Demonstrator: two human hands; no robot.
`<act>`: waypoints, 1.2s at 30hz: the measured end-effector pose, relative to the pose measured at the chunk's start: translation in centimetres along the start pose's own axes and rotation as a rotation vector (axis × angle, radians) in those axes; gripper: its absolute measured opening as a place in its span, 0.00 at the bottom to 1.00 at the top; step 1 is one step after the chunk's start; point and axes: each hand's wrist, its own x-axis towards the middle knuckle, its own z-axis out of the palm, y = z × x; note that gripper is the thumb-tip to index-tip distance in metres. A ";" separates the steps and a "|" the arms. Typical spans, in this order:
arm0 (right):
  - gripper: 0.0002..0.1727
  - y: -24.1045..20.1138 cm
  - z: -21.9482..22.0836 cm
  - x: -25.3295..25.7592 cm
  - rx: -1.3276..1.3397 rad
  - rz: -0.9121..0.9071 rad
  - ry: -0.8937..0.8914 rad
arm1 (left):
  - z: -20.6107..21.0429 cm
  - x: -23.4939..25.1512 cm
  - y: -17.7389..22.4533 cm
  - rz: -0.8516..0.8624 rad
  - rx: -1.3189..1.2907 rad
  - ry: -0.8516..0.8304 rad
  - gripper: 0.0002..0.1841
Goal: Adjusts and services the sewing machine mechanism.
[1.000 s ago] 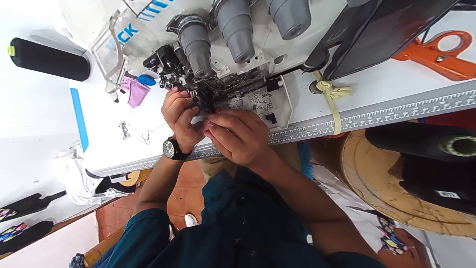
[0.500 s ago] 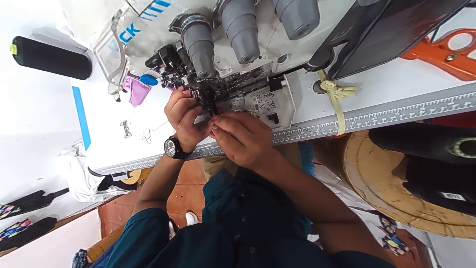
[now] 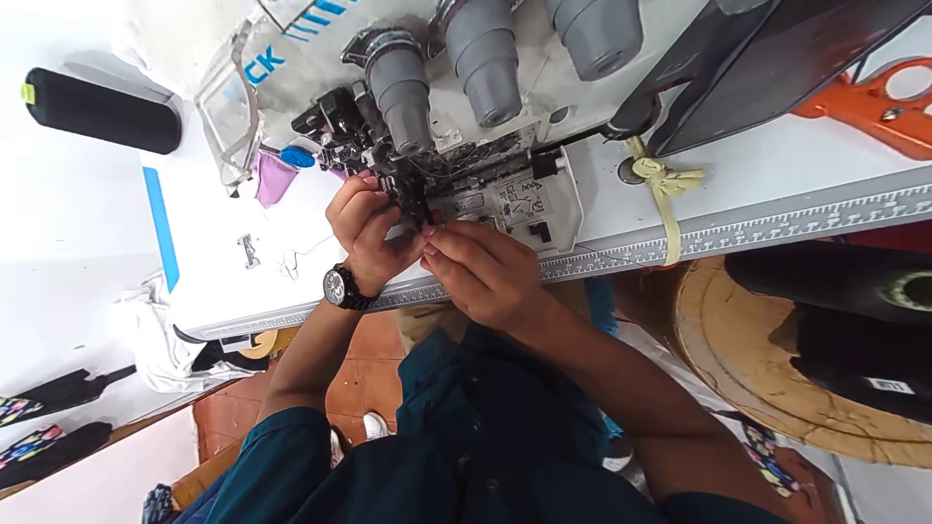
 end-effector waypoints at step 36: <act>0.04 -1.2 0.6 -0.2 0.027 0.144 0.088 | -0.2 0.2 1.0 0.140 0.145 -0.077 0.04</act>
